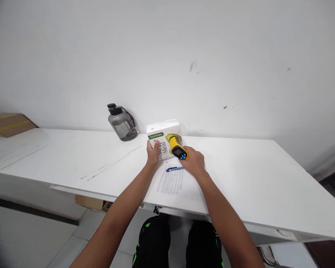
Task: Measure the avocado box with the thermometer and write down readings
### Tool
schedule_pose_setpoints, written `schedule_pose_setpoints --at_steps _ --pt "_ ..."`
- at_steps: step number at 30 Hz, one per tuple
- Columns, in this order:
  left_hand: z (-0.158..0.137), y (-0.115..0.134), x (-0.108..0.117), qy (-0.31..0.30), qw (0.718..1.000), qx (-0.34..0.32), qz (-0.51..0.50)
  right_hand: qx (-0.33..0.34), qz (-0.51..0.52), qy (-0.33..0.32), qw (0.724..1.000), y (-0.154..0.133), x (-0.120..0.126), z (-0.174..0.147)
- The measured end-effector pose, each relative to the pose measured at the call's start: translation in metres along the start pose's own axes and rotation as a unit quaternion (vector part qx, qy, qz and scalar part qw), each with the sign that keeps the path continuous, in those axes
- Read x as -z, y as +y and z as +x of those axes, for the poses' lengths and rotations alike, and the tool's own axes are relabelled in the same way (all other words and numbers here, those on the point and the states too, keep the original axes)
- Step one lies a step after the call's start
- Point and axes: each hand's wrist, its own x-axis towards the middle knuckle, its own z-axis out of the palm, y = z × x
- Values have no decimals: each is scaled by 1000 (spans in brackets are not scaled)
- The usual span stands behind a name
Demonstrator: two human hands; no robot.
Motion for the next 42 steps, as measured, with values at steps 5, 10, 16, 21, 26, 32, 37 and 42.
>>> schedule_pose_setpoints --at_steps 5,10,16,21,26,32,37,42 --pt "1 -2 0 1 1000 2 1 -22 -18 -24 999 -5 4 1" --pt "1 -1 0 -2 1000 -4 2 -27 -29 -37 999 -7 5 2" --pt "2 -2 0 0 1000 8 0 -32 -33 -41 998 -7 6 2" --pt "0 0 0 1 1000 2 4 -32 -16 -30 999 -8 5 -1" --pt "1 -1 1 24 999 3 40 -44 40 24 998 -7 2 0" --pt "6 -6 5 75 993 10 86 -126 122 96 980 -1 0 4" --pt "8 -5 5 86 990 21 112 -163 160 112 967 1 0 6" --pt "8 -3 3 87 989 38 114 -175 174 106 963 0 -1 6"
